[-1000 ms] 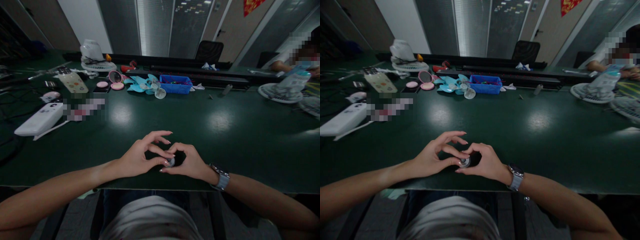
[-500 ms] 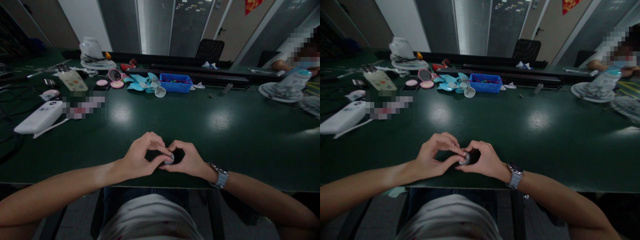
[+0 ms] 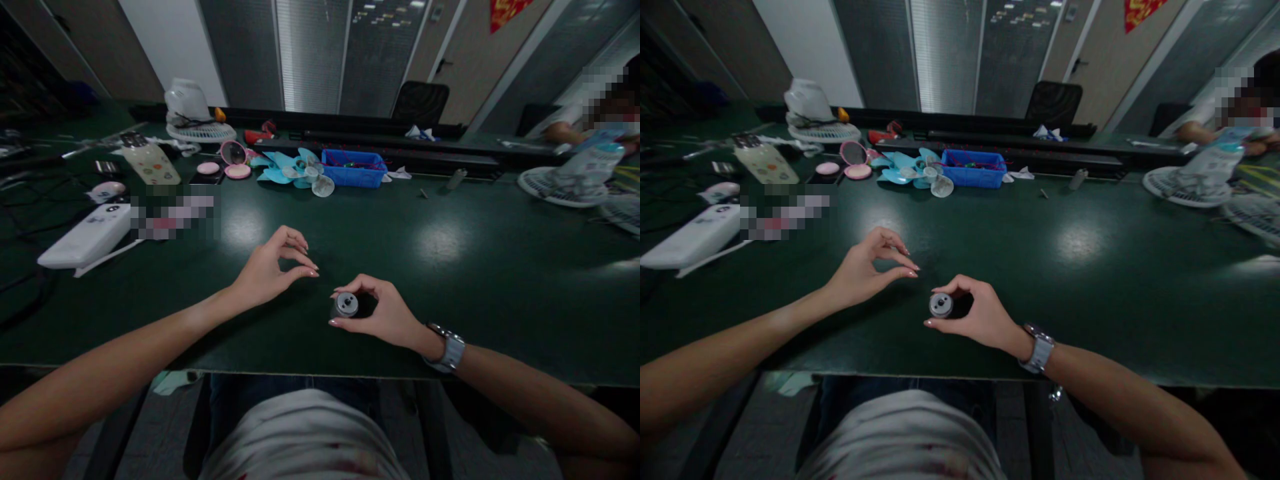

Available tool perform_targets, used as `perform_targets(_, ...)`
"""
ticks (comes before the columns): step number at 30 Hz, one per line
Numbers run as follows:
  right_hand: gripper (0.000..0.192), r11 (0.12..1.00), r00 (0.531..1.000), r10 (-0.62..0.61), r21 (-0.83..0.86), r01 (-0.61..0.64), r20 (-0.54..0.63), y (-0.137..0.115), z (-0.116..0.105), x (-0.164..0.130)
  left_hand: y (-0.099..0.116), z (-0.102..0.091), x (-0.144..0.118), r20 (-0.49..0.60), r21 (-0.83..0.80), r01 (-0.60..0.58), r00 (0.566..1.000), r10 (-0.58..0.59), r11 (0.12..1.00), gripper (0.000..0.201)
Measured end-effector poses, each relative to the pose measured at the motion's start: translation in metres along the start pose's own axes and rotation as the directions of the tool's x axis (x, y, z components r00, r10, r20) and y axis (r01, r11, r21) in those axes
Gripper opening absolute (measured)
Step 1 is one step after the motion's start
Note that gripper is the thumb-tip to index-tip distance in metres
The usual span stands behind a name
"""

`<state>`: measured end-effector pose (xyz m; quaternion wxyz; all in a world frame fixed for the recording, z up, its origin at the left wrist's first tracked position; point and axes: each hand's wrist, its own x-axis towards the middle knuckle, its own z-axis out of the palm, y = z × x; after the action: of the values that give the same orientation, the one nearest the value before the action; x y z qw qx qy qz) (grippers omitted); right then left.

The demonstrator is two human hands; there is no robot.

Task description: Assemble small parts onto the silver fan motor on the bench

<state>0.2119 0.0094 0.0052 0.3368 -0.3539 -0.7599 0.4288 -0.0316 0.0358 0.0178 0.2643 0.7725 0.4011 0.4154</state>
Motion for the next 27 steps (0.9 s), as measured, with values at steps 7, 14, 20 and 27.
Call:
perform_targets(7, 0.045, 0.999, 0.999, 0.041, 0.02, -0.041, -0.012, 0.01, -0.006, 0.002, -0.02, -0.001, 0.004, 0.256, 0.067, -0.005, 0.967, -0.013, 0.998, 0.061)
perform_targets(14, 0.052, 0.999, 0.997, 0.039, 0.0, -0.039, -0.06, 0.012, -0.007, 0.006, -0.019, 0.005, 0.003, 0.236, 0.089, -0.001, 0.972, -0.02, 0.996, 0.054)
perform_targets(20, 0.045, 0.997, 0.996, 0.06, 0.056, -0.056, -0.066, 0.011, -0.005, 0.006, 0.007, 0.025, -0.003, -0.121, -0.068, -0.068, 0.991, 0.059, 0.995, 0.043)
perform_targets(27, 0.039, 1.0, 0.999, 0.018, 0.013, -0.018, 0.035, 0.002, -0.001, 0.004, 0.022, 0.034, -0.012, -0.109, -0.061, -0.108, 0.989, 0.101, 0.992, 0.038)
